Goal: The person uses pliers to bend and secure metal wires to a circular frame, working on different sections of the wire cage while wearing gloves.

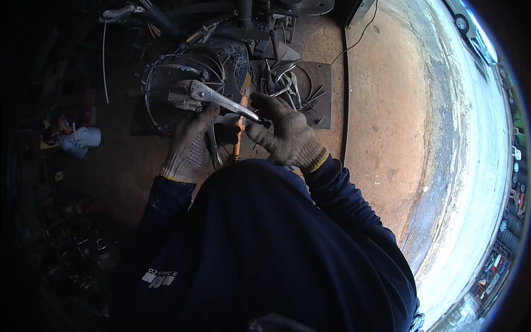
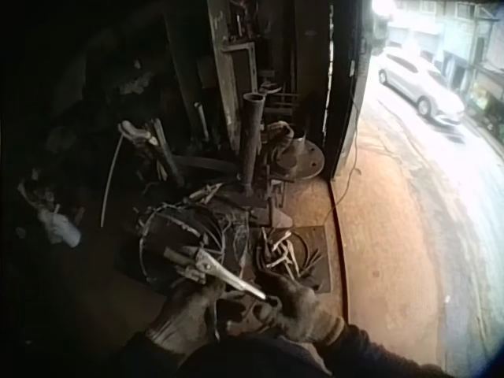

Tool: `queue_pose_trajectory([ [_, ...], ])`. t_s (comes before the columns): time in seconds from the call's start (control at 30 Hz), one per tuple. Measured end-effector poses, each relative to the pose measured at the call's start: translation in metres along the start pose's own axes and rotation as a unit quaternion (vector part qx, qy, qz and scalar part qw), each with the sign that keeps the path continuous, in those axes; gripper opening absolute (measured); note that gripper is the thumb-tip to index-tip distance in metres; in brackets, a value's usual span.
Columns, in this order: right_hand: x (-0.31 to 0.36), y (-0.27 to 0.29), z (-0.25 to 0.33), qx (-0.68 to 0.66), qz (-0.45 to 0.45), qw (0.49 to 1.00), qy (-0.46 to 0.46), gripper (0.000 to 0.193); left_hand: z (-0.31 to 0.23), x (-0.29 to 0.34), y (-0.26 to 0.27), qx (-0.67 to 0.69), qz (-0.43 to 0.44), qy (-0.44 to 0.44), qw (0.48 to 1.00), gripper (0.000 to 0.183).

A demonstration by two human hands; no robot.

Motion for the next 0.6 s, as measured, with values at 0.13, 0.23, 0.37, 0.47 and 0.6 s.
queue_pose_trajectory([
  [0.13, 0.001, 0.005, 0.018, 0.143, -0.027, 0.989, 0.034, 0.065, 0.011, -0.009, 0.005, 0.047, 0.011, 0.055, 0.997, 0.036],
  [0.23, 0.005, 0.008, 0.021, 0.259, -0.019, 0.965, 0.035, 0.051, 0.012, -0.010, 0.019, 0.118, 0.021, 0.092, 0.989, 0.038],
  [0.37, 0.009, 0.011, 0.020, 0.249, -0.062, 0.962, 0.095, 0.030, 0.011, -0.011, 0.021, 0.121, 0.043, 0.062, 0.990, 0.039],
  [0.47, 0.009, 0.007, -0.003, -0.086, -0.016, 0.990, -0.111, 0.033, -0.001, -0.005, 0.002, 0.093, 0.032, 0.010, 0.995, 0.038],
  [0.6, 0.008, -0.005, -0.013, -0.317, 0.030, 0.913, -0.256, 0.037, -0.010, -0.005, 0.003, 0.028, 0.012, 0.014, 0.999, 0.037],
])
Point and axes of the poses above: each hand's wrist, its own x-axis away from the middle knuckle, its own y-axis out of the back of the hand, z = x × y, the point moved 5 cm from there along -x, towards the middle knuckle, and after that the axes turned 5 degrees about x, right-handed, at the moved point
